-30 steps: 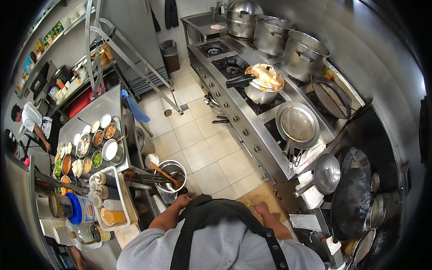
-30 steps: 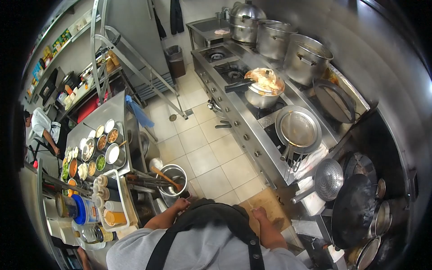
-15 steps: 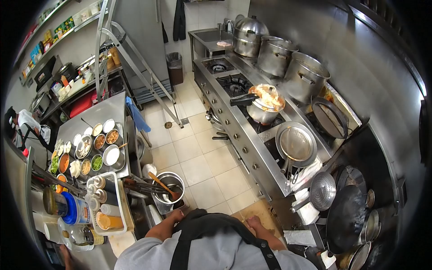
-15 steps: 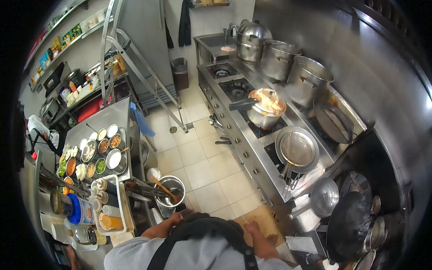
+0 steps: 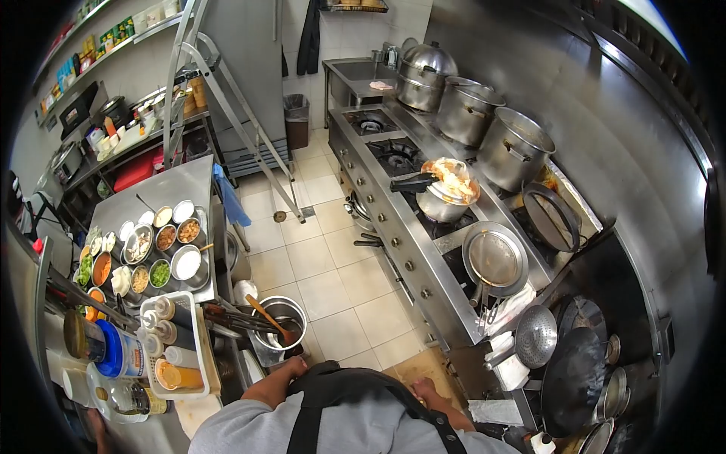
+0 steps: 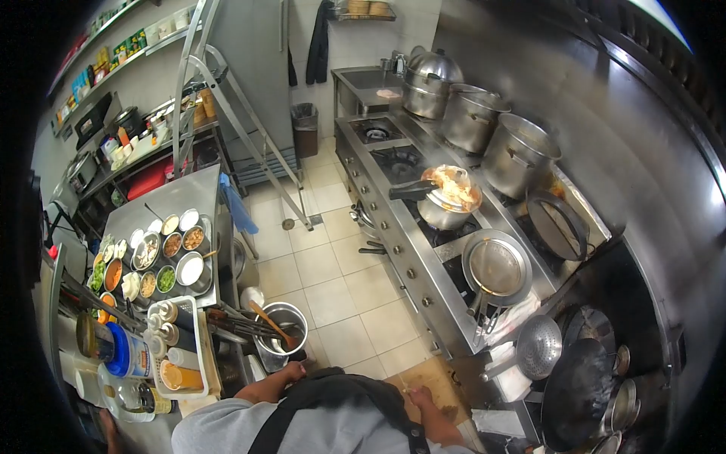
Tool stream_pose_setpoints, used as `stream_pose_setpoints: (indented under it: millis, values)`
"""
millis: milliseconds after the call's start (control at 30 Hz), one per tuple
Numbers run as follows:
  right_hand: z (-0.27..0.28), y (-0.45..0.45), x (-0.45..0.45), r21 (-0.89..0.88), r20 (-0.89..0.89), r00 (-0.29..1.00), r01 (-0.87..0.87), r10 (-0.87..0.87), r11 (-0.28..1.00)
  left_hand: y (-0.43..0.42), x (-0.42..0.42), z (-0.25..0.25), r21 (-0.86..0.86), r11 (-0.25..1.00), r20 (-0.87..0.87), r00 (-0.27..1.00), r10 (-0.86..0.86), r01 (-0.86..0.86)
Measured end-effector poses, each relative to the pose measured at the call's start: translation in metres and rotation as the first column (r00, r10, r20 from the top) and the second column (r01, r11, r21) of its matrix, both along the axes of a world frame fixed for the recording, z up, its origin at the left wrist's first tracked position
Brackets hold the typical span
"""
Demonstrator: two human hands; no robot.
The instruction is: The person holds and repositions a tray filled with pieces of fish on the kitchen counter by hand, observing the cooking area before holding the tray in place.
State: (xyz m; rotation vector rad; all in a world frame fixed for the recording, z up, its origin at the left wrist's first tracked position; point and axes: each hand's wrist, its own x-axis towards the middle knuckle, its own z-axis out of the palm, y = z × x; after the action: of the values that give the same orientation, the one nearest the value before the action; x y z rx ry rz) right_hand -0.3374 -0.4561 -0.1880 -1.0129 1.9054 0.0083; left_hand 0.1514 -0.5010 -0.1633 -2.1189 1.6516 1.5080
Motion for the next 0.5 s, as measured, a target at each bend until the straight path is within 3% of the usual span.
stream_pose_setpoints:
  millis: [100,200,300,400,500]
  values:
    - [-0.001,0.001,0.003,-0.002,-0.016,0.993,0.115,-0.115,0.993,-0.004,0.003,0.002,-0.026,0.976,0.065,0.975,-0.214,0.217]
    - [0.014,-0.010,0.007,0.010,-0.097,0.951,-0.295,0.295,0.955,-0.009,0.010,-0.016,-0.092,0.789,0.240,0.783,-0.574,0.607]
    - [0.000,-0.015,0.005,-0.139,-0.239,0.797,-0.594,0.555,0.792,-0.010,0.009,-0.010,-0.098,0.784,0.268,0.776,-0.572,0.612]
    - [0.017,-0.028,0.016,-0.014,-0.130,0.898,-0.425,0.420,0.905,-0.011,0.010,0.007,-0.112,0.678,0.301,0.675,-0.673,0.726]
    - [0.009,-0.028,0.019,-0.032,-0.018,0.983,-0.184,0.183,0.982,-0.008,0.011,0.005,-0.043,0.930,0.089,0.928,-0.361,0.366]
